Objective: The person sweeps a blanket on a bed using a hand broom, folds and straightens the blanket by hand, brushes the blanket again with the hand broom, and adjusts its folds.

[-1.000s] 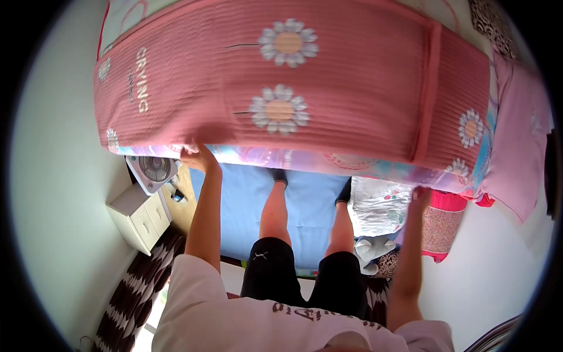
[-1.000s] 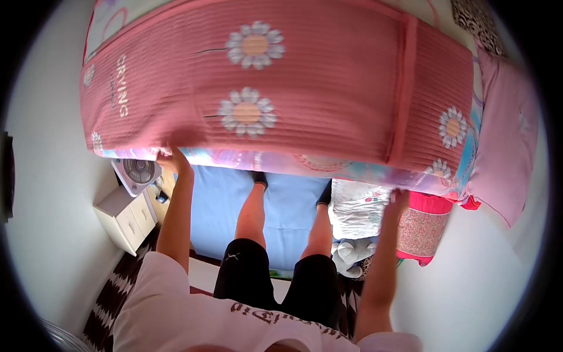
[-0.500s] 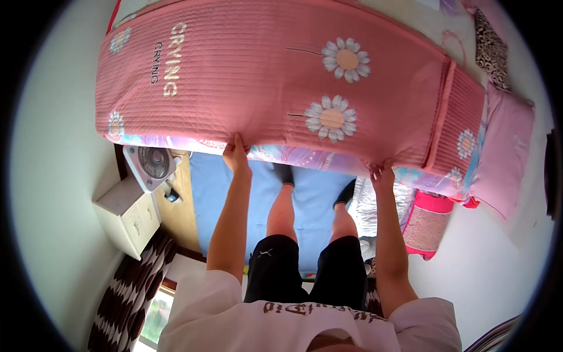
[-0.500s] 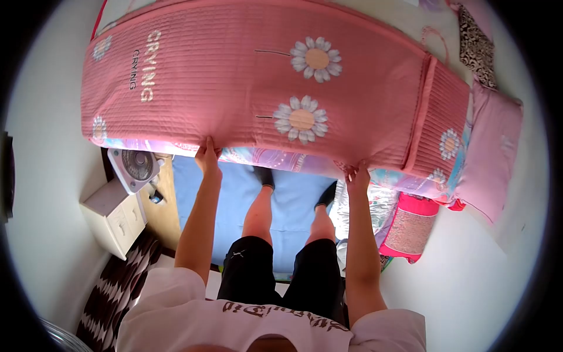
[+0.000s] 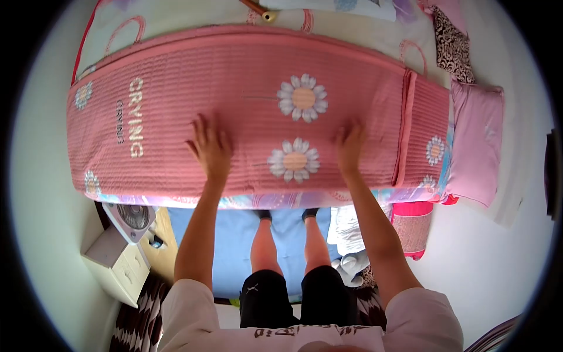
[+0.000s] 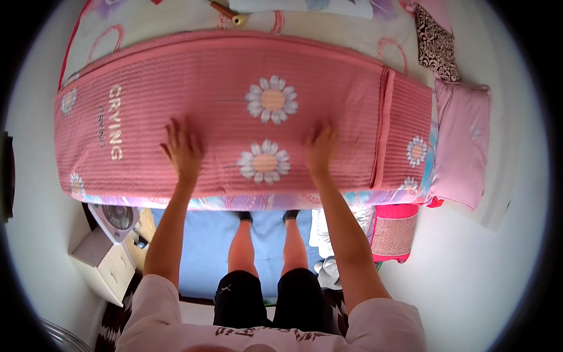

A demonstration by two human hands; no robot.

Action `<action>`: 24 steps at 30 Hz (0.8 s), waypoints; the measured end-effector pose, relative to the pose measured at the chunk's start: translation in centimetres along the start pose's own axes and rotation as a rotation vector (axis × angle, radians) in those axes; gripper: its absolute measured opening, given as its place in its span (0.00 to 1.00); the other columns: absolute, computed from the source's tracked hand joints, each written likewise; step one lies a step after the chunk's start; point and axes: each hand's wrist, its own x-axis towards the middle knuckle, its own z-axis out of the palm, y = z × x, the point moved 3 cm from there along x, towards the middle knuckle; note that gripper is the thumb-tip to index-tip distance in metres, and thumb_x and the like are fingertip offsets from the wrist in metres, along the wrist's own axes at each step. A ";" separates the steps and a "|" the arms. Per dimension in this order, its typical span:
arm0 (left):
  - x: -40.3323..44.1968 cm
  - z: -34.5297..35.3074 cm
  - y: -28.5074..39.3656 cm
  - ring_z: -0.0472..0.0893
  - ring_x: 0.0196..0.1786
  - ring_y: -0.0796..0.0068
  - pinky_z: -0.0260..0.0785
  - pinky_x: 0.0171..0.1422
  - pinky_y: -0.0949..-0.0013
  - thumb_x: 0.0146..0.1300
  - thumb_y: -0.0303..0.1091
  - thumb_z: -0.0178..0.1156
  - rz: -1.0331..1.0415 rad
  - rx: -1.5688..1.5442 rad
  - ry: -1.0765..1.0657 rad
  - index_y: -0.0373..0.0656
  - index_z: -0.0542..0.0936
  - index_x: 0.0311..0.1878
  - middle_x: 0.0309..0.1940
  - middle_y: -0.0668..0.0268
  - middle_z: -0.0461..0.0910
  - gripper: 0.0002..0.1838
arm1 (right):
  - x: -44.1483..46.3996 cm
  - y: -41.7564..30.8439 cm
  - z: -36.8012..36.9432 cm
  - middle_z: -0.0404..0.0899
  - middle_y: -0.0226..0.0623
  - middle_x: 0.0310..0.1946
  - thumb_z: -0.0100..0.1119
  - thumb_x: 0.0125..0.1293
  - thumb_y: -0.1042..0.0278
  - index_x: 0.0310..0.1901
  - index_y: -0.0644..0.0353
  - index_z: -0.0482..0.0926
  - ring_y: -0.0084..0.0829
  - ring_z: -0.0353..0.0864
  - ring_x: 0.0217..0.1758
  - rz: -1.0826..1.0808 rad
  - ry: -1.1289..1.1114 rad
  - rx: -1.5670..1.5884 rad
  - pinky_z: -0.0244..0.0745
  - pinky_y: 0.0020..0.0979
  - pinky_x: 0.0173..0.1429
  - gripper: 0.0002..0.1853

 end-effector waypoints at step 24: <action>2.1 5.1 -1.8 0.45 0.84 0.58 0.29 0.83 0.39 0.68 0.44 0.41 -0.133 0.132 0.096 0.56 0.55 0.81 0.83 0.65 0.47 0.37 | 29.0 -31.7 21.7 0.77 0.33 0.18 0.57 0.72 0.49 0.34 0.63 0.84 0.27 0.73 0.18 -0.198 -1.039 0.773 0.64 0.32 0.23 0.22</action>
